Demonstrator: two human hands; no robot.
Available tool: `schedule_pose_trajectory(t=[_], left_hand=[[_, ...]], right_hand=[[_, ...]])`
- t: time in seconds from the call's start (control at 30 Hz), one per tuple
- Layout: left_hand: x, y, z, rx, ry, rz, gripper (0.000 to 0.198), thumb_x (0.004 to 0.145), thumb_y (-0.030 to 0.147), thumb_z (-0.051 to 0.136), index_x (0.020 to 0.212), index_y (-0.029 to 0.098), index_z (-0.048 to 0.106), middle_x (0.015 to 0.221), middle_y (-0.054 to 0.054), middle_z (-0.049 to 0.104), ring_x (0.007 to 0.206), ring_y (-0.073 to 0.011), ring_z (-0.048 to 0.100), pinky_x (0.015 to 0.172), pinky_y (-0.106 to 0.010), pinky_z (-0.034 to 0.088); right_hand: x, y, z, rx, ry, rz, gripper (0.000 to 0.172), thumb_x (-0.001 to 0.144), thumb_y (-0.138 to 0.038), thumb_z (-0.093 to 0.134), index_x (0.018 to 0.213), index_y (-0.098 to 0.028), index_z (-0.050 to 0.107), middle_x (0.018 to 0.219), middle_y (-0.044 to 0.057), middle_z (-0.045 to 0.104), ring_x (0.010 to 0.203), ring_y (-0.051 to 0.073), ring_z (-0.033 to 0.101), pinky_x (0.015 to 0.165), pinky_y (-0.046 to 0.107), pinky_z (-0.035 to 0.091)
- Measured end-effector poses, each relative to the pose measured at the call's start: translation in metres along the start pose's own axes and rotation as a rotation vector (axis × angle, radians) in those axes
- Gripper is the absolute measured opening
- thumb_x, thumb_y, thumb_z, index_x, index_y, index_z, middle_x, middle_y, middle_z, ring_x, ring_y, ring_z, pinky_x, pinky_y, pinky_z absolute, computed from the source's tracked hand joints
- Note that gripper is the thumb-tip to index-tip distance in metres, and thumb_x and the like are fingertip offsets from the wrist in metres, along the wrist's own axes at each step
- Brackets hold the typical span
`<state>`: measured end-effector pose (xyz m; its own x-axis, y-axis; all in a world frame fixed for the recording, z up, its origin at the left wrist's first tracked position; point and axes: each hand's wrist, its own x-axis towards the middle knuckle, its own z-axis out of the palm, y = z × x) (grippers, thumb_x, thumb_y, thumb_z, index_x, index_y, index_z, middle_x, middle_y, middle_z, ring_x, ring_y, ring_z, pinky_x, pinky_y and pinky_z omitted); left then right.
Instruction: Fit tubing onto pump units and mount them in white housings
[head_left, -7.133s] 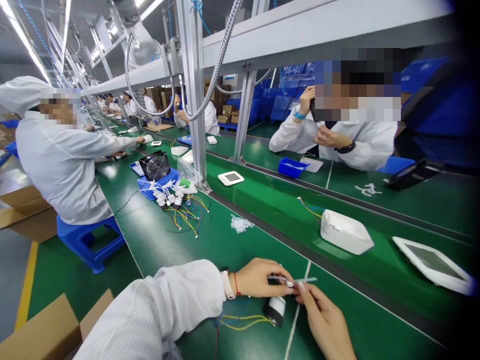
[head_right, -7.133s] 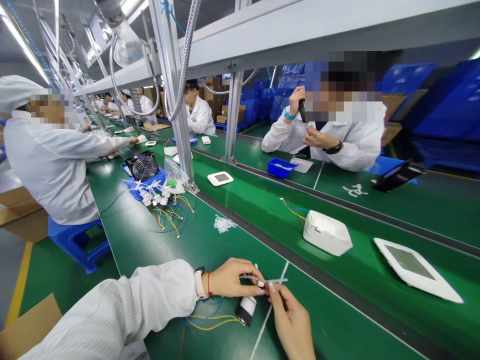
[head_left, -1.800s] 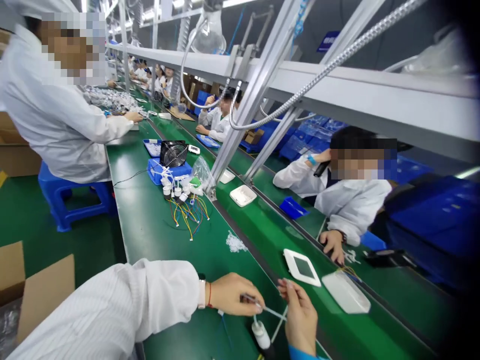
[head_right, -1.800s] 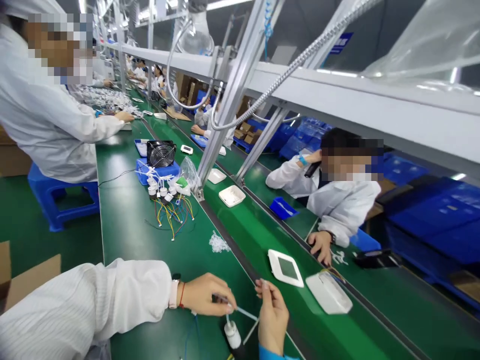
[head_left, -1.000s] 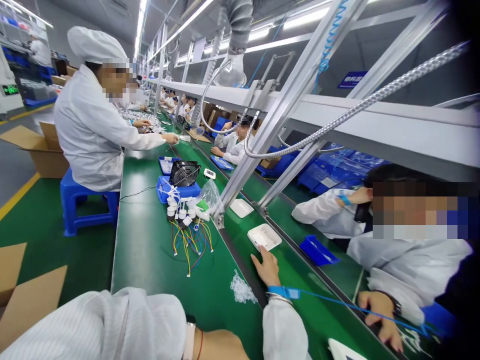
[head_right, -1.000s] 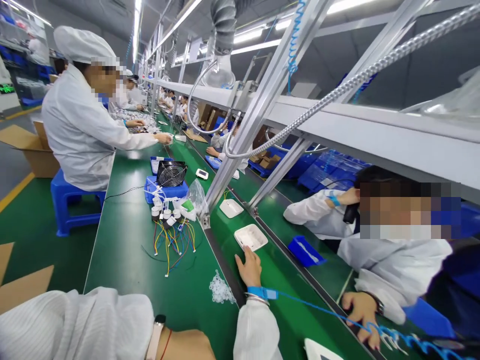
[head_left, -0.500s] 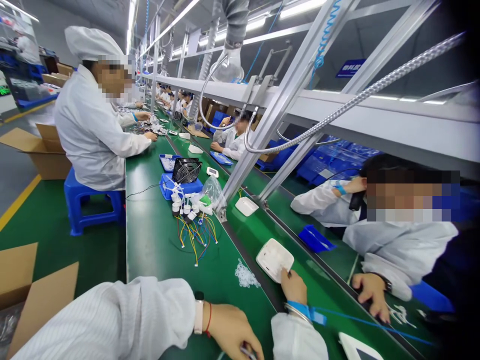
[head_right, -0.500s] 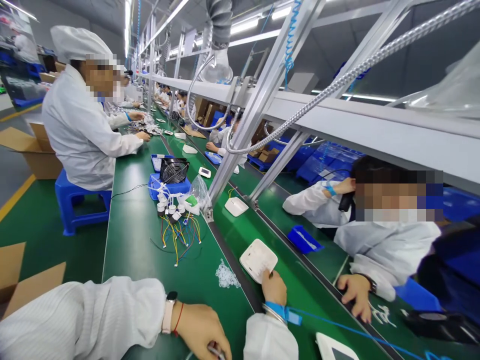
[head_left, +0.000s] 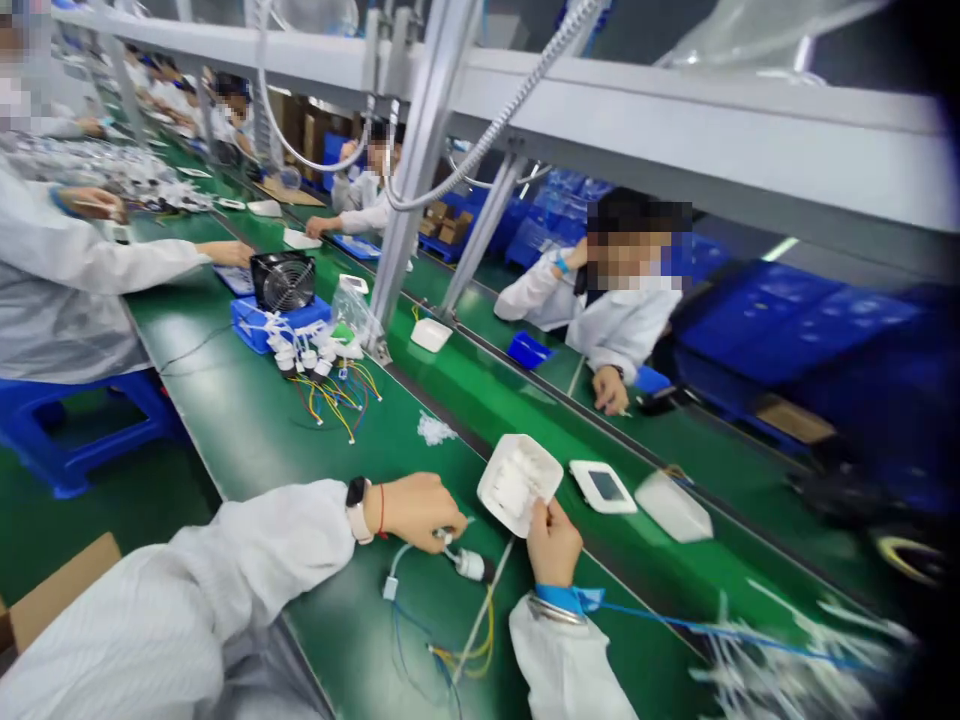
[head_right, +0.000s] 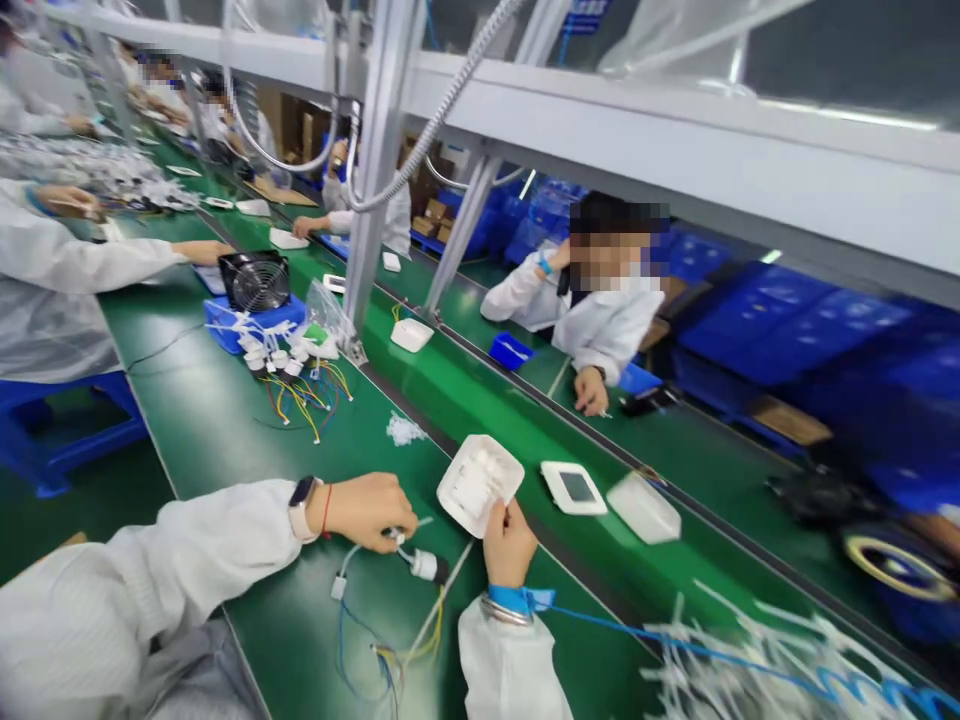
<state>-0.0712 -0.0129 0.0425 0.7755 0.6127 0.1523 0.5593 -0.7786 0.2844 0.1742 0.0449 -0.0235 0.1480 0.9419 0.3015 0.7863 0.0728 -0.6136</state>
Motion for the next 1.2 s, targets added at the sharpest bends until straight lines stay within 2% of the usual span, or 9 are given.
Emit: schedule_pose_trajectory(t=[0.2,0.3,0.4,0.5,0.6,0.73,0.87,1.03,1.2], left_hand=[[0.005,0.025,-0.038,0.055,-0.218,-0.061,0.004,0.062,0.017,0.064,0.064,0.02,0.066,0.063,-0.003,0.061,0.06,-0.0176,0.053,0.05,-0.026,0.029],[0.013,0.03,-0.053,0.02,-0.047,0.071,0.017,0.055,0.011,0.07,0.047,0.014,0.055,0.078,-0.008,0.062,0.085,-0.0244,0.053,0.064,-0.028,0.035],[0.022,0.034,-0.063,-0.133,0.003,0.118,0.033,0.057,0.015,0.072,0.039,0.015,0.045,0.066,-0.006,0.059,0.087,-0.0231,0.053,0.077,-0.03,0.034],[0.028,0.034,-0.074,-0.158,-0.157,0.064,0.033,0.059,0.02,0.072,0.038,0.016,0.047,0.045,-0.001,0.049,0.062,-0.0166,0.052,0.067,-0.027,0.035],[0.035,0.028,-0.089,-0.203,-0.385,0.02,0.024,0.062,0.022,0.071,0.045,0.015,0.056,0.04,0.003,0.049,0.046,-0.0105,0.046,0.053,-0.022,0.033],[0.042,0.016,-0.104,-0.676,-0.606,0.037,0.018,0.07,0.028,0.065,0.062,0.013,0.065,0.051,0.004,0.06,0.049,-0.0086,0.055,0.05,-0.016,0.038],[0.045,0.013,-0.108,-1.074,-0.458,0.04,0.022,0.058,0.024,0.075,0.074,0.011,0.067,0.063,0.002,0.066,0.055,-0.0119,0.06,0.054,-0.02,0.046],[0.049,0.015,-0.097,-1.051,-0.168,0.033,0.02,0.071,0.025,0.065,0.084,0.009,0.063,0.072,0.0,0.063,0.066,-0.0113,0.06,0.066,-0.024,0.047],[0.061,0.0,-0.052,-0.861,0.273,0.067,0.02,0.08,0.028,0.055,0.083,0.009,0.058,0.084,-0.003,0.056,0.077,-0.0111,0.054,0.074,-0.025,0.044]], right_hand=[[-0.063,0.009,-0.034,-0.044,-0.069,0.006,0.06,0.08,-0.046,0.033,0.115,-0.004,0.058,0.053,0.004,0.059,0.049,0.016,0.05,0.052,0.025,0.036],[-0.069,0.007,-0.035,-0.065,-0.071,-0.011,0.06,0.079,-0.043,0.033,0.118,-0.002,0.055,0.045,-0.001,0.048,0.044,0.012,0.042,0.049,0.023,0.033],[-0.068,0.005,-0.034,-0.079,-0.107,-0.028,0.059,0.081,-0.041,0.033,0.12,-0.003,0.053,0.044,-0.003,0.044,0.043,0.011,0.039,0.049,0.022,0.032],[-0.068,-0.006,-0.041,-0.158,-0.051,-0.06,0.059,0.081,-0.043,0.037,0.123,-0.004,0.049,0.054,0.0,0.052,0.052,0.014,0.046,0.056,0.025,0.037],[-0.075,-0.037,-0.055,-0.076,-0.014,-0.287,0.055,0.079,-0.046,0.045,0.118,-0.009,0.053,0.084,0.01,0.06,0.081,0.023,0.054,0.076,0.035,0.04],[-0.095,-0.094,-0.061,0.412,-0.4,-0.462,0.048,0.079,-0.043,0.05,0.12,-0.018,0.047,0.112,0.01,0.054,0.099,0.022,0.051,0.083,0.035,0.042],[-0.106,-0.117,-0.052,0.632,-0.577,-0.181,0.035,0.077,-0.042,0.057,0.101,-0.017,0.055,0.095,0.007,0.06,0.088,0.019,0.057,0.077,0.032,0.046],[-0.082,-0.093,-0.075,0.72,-0.757,0.108,0.042,0.079,-0.051,0.05,0.097,-0.013,0.056,0.062,0.0,0.058,0.04,0.006,0.041,0.039,0.02,0.032],[-0.044,-0.059,-0.108,0.412,-0.392,-0.012,0.036,0.075,-0.044,0.058,0.093,-0.013,0.064,0.055,-0.001,0.057,0.05,0.01,0.05,0.05,0.021,0.038]])
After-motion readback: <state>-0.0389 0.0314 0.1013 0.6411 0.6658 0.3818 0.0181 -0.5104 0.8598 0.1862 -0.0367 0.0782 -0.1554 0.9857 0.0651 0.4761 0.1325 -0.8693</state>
